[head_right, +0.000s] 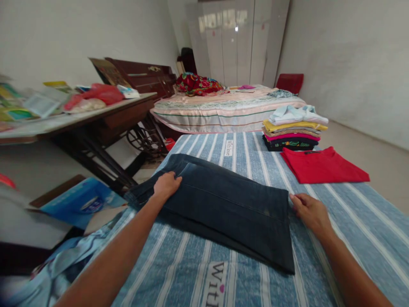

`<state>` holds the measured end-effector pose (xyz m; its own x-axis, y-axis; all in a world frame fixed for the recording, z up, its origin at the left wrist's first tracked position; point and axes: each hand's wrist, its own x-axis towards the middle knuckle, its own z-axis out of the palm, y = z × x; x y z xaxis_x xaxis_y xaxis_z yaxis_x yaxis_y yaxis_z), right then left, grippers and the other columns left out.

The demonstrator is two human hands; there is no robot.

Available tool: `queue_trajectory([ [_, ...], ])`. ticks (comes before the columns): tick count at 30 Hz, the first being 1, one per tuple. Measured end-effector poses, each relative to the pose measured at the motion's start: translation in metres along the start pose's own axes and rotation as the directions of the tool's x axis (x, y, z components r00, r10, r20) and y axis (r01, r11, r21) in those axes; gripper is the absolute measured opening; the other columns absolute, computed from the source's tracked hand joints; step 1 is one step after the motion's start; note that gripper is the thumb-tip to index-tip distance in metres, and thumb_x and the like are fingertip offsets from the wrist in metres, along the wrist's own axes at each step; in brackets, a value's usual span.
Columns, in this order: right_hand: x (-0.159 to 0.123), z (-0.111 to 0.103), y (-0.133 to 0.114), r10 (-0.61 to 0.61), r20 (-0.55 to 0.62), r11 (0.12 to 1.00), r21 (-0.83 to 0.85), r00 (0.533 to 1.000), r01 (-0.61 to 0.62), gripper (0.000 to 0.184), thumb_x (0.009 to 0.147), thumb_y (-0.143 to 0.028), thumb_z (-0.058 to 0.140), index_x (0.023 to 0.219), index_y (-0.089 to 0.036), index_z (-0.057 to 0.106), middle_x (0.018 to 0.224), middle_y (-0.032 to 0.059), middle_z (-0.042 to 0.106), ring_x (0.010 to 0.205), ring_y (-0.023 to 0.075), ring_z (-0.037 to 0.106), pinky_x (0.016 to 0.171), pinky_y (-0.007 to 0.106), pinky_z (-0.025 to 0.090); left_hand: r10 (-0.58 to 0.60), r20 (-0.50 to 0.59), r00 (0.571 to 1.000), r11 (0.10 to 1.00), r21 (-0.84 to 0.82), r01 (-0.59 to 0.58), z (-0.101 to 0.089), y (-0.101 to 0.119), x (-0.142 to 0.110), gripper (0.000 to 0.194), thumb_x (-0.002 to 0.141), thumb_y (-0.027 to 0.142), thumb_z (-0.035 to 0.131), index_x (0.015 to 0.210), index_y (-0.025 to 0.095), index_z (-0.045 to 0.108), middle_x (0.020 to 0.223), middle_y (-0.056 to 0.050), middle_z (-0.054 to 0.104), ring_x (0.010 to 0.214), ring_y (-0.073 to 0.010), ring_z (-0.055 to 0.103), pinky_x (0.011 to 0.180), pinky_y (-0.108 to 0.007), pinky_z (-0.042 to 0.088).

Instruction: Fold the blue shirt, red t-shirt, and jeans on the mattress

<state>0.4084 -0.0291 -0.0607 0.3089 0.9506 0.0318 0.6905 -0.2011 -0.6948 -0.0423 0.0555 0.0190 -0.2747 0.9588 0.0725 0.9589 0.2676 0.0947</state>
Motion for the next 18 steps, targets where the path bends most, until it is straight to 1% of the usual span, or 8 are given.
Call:
queue_trajectory([
  [1, -0.002, 0.003, 0.001, -0.016, -0.021, 0.999, -0.035, 1.000, 0.016, 0.046, 0.073, -0.059, 0.041, 0.080, -0.021, 0.066, 0.066, 0.0038, 0.065, 0.062, 0.0224, 0.062, 0.059, 0.032, 0.045, -0.037, 0.043, 0.998, 0.999, 0.017, 0.036, -0.002, -0.006, 0.007, 0.040, 0.079, 0.041, 0.048, 0.100, 0.012, 0.065, 0.104, -0.020, 0.066, 0.100, -0.0341, 0.061, 0.077, -0.042, 0.050],
  [3, -0.002, 0.010, 0.005, -0.032, -0.057, 0.993, -0.117, 0.998, 0.025, 0.047, 0.073, -0.059, 0.040, 0.084, -0.023, 0.066, 0.076, 0.0045, 0.067, 0.074, 0.0254, 0.063, 0.063, 0.033, 0.045, -0.071, 0.119, 0.990, 0.997, 0.039, 0.066, -0.004, -0.015, 0.019, 0.038, 0.075, 0.043, 0.054, 0.093, 0.013, 0.067, 0.102, -0.019, 0.067, 0.096, -0.0336, 0.062, 0.074, -0.039, 0.050],
  [5, 0.000, 0.015, 0.008, -0.010, -0.066, 0.986, -0.168, 0.998, -0.002, 0.048, 0.073, -0.059, 0.038, 0.089, -0.024, 0.066, 0.083, 0.0051, 0.068, 0.081, 0.0274, 0.062, 0.066, 0.034, 0.044, -0.063, 0.177, 0.982, 0.997, 0.045, 0.056, -0.004, -0.021, 0.029, 0.036, 0.072, 0.045, 0.057, 0.088, 0.015, 0.068, 0.102, -0.017, 0.068, 0.096, -0.0311, 0.063, 0.072, -0.035, 0.049],
  [8, 0.003, 0.019, 0.014, 0.015, -0.067, 0.981, -0.189, 0.998, -0.028, 0.049, 0.074, -0.059, 0.036, 0.091, -0.025, 0.066, 0.086, 0.0052, 0.069, 0.084, 0.0280, 0.062, 0.066, 0.034, 0.044, -0.022, 0.245, 0.969, 0.999, 0.039, 0.013, -0.004, -0.024, 0.040, 0.032, 0.068, 0.046, 0.062, 0.079, 0.017, 0.069, 0.096, -0.012, 0.070, 0.093, -0.0254, 0.063, 0.070, -0.027, 0.047],
  [12, 0.004, 0.020, 0.020, 0.038, -0.043, 0.979, -0.200, 0.998, -0.046, 0.049, 0.075, -0.061, 0.034, 0.092, -0.027, 0.065, 0.086, 0.0039, 0.069, 0.085, 0.0280, 0.062, 0.066, 0.034, 0.043, 0.016, 0.297, 0.955, 1.000, 0.015, -0.022, -0.003, -0.027, 0.050, 0.029, 0.062, 0.046, 0.067, 0.070, 0.018, 0.068, 0.081, -0.007, 0.070, 0.085, -0.0215, 0.063, 0.064, -0.023, 0.044],
  [18, 0.001, 0.022, 0.019, 0.057, -0.057, 0.976, -0.207, 0.997, -0.068, 0.050, 0.074, -0.061, 0.033, 0.093, -0.027, 0.064, 0.090, 0.0036, 0.068, 0.085, 0.0284, 0.062, 0.066, 0.034, 0.043, 0.022, 0.332, 0.943, 0.998, -0.057, -0.003, 0.000, -0.030, 0.060, 0.024, 0.057, 0.040, 0.072, 0.060, 0.018, 0.064, 0.063, 0.000, 0.064, 0.075, -0.0186, 0.062, 0.059, -0.022, 0.042],
])
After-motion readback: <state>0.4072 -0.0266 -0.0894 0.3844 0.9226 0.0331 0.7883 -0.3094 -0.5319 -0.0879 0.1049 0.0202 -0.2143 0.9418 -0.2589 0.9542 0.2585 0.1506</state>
